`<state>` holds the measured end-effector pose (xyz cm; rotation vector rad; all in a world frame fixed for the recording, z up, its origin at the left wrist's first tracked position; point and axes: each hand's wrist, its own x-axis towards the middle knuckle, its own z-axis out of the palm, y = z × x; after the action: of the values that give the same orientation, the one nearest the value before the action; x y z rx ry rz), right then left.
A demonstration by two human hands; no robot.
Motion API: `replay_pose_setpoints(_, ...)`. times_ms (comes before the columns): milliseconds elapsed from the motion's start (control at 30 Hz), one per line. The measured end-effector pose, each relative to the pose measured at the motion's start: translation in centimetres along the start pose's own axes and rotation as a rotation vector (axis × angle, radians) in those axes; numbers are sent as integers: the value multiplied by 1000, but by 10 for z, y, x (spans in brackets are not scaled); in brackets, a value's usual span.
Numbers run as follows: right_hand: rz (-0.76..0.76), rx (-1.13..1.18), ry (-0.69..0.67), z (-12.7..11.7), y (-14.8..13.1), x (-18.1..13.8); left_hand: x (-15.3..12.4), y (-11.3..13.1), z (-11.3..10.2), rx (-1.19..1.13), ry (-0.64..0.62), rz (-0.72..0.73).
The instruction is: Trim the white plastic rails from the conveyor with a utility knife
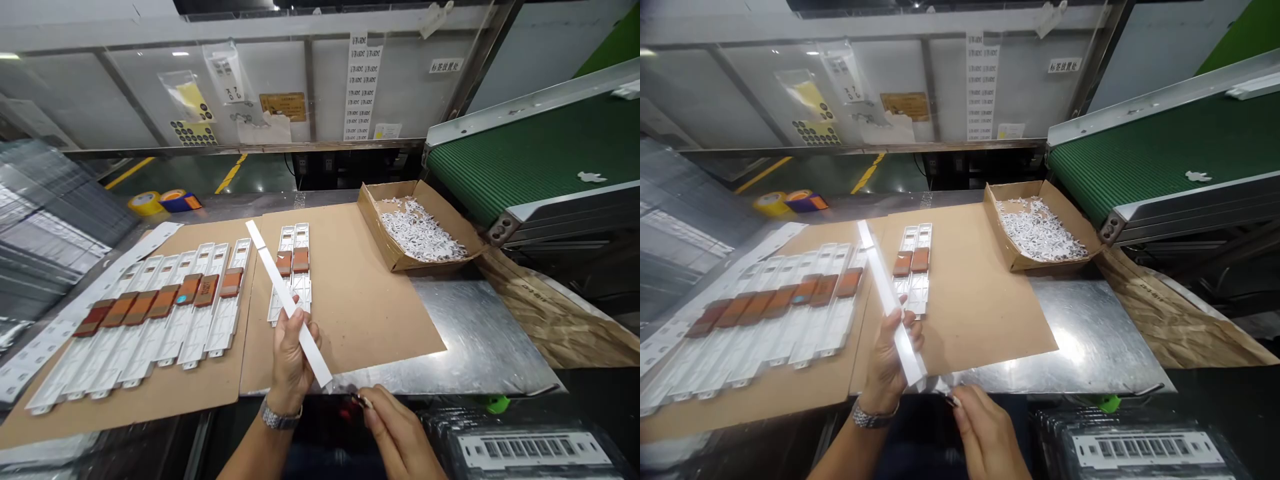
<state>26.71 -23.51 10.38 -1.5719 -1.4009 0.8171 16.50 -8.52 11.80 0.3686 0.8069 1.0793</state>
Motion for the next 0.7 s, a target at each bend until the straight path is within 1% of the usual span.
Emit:
replay_pose_setpoints(100,1,-71,42,9,-1,4,-2,-1,2,22,-10,-13)
replay_pose_setpoints(267,33,-204,61,17,-1,8,-5,1,6,60,-14,-8)
replay_pose_setpoints(533,44,-221,75,18,-2,9,-6,0,6,105,-34,-8)
replay_pose_setpoints(700,75,-208,32,17,0,9,-7,-1,6,114,-43,-3)
